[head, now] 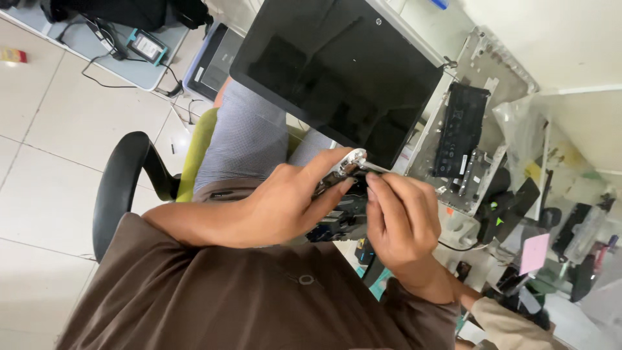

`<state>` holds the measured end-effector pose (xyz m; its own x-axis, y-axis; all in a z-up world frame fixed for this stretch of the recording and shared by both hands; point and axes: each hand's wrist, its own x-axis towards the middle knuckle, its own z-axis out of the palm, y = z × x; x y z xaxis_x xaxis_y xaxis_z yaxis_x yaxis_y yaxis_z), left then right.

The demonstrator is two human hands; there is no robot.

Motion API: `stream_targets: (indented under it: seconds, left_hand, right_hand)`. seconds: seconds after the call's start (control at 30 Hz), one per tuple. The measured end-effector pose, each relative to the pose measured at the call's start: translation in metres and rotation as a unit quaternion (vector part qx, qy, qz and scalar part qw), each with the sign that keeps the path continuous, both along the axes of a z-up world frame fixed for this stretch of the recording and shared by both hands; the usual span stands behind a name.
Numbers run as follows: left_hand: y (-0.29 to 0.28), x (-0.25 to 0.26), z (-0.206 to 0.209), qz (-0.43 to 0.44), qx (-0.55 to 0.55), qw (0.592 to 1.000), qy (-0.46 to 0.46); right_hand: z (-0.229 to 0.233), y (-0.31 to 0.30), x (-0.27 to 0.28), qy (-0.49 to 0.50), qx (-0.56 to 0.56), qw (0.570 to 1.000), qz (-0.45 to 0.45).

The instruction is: The person holds a disassembled laptop and uses a screwdriver to tighten screws on the motherboard. They manipulate small components and wires on the circuit board while the laptop rests on their lap.

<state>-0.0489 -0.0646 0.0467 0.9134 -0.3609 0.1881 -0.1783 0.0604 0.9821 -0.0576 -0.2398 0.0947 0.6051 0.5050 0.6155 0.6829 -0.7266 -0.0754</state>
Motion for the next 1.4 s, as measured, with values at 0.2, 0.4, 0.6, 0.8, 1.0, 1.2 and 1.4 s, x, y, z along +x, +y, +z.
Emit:
stream_targets:
  seconds: [0.2,0.4,0.6,0.8,1.0,1.2,1.4]
  left_hand:
    - [-0.003,-0.003,-0.001,-0.008,0.019,1.000,0.015]
    - [-0.006,-0.008,-0.003,-0.003,0.048,0.999,0.024]
    - [-0.015,-0.011,-0.003,-0.010,0.063,0.997,0.038]
    - [-0.018,-0.015,0.003,-0.017,0.083,0.996,0.032]
    - [-0.018,-0.008,0.006,-0.029,0.042,0.999,0.004]
    - [-0.017,-0.005,0.007,-0.041,0.033,0.999,-0.012]
    - [-0.016,-0.001,0.008,-0.063,0.027,0.997,-0.037]
  right_hand:
    - [0.009,0.004,-0.003,0.040,-0.024,0.999,0.005]
    - [0.005,0.008,-0.005,0.035,-0.043,0.998,-0.012]
    - [0.003,0.008,-0.014,0.090,-0.023,0.994,-0.056]
    - [0.016,0.012,-0.018,0.180,-0.026,0.979,-0.095]
    - [0.022,0.007,-0.018,0.195,0.013,0.976,-0.096]
    - [0.036,0.001,-0.020,0.229,0.011,0.967,-0.113]
    - [0.045,-0.011,0.004,0.335,0.116,0.932,-0.070]
